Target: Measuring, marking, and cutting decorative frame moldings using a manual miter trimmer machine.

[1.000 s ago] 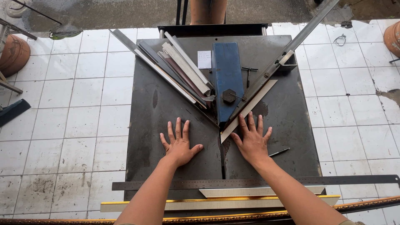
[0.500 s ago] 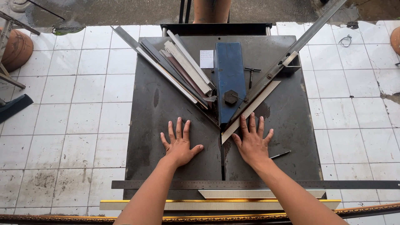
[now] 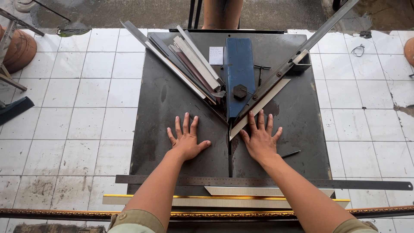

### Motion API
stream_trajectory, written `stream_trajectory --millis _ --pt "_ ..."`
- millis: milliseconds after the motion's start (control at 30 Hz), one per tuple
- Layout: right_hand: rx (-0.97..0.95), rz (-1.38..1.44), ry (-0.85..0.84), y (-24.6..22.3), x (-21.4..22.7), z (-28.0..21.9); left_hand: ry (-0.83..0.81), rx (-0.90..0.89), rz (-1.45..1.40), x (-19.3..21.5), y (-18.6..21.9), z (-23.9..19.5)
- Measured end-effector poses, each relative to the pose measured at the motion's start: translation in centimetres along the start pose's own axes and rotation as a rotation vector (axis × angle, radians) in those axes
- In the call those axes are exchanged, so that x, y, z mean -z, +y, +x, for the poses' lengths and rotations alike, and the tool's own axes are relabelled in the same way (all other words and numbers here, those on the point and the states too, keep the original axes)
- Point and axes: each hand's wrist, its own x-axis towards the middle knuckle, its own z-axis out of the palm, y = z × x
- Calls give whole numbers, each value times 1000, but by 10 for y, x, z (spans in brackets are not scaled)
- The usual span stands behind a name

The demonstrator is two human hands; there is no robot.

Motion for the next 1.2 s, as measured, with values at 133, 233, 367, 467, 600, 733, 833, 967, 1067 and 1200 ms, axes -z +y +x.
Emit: stream_trajectory --millis 133,233,367,467,600,733,833,967,1067,1200 --pt "-1 17 13 0 -3 0 24 -7 18 -6 -4 4" --pt "-6 15 15 0 -2 -1 20 -1 23 -5 -3 2" --pt "-6 34 -10 -2 5 -4 2 -1 4 1 1 -4" --pt "-1 38 -31 -5 12 -6 -24 4 -8 7 4 -8" --pt "-2 33 -64 -6 20 -7 -61 16 -19 15 9 -13" --pt "-6 28 -71 -5 22 -6 -65 19 -32 16 9 -13" --pt "-8 34 -70 -3 19 -4 -65 19 -30 15 9 -12" --pt "-1 42 -45 0 10 -1 -44 18 -18 10 6 -7" --pt "2 43 -11 2 0 1 -11 10 -1 3 1 -2" --pt "-9 66 27 3 -5 1 28 -5 11 -3 -1 1"
